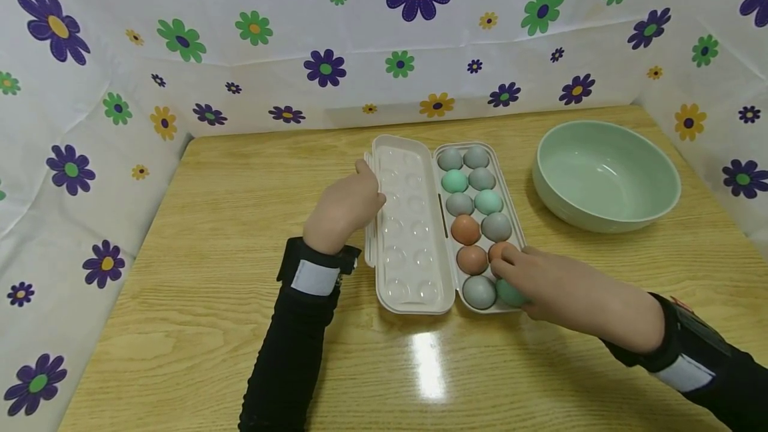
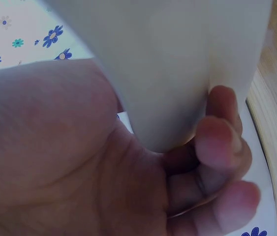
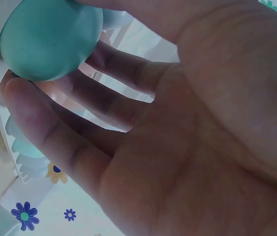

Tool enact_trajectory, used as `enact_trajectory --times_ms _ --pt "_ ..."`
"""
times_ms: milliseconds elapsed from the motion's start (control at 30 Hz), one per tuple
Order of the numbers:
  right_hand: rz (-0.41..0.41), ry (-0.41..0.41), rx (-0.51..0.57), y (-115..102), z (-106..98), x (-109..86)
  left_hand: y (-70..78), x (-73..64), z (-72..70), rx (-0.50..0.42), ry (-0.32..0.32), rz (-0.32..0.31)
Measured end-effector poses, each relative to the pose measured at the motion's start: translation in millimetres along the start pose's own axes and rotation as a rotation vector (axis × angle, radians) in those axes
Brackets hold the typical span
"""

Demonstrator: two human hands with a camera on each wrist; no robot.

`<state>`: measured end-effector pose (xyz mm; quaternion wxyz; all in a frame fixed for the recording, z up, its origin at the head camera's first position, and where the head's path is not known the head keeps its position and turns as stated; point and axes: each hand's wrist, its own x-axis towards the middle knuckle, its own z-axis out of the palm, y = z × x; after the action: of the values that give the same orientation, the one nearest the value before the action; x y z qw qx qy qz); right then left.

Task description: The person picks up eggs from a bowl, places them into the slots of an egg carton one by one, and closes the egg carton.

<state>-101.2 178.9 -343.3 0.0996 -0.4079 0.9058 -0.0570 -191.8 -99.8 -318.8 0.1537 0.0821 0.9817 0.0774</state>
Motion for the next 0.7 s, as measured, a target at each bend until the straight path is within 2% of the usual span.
enact_trajectory --times_ms 333,700 --pt "-0.072 0.066 -0.030 -3.0 0.0 1.6 0.0 0.3 0.2 -0.026 0.000 -0.012" --pt "-0.064 0.077 -0.044 -2.4 1.9 2.8 -0.3 -0.1 -0.2 -0.025 0.006 -0.009"
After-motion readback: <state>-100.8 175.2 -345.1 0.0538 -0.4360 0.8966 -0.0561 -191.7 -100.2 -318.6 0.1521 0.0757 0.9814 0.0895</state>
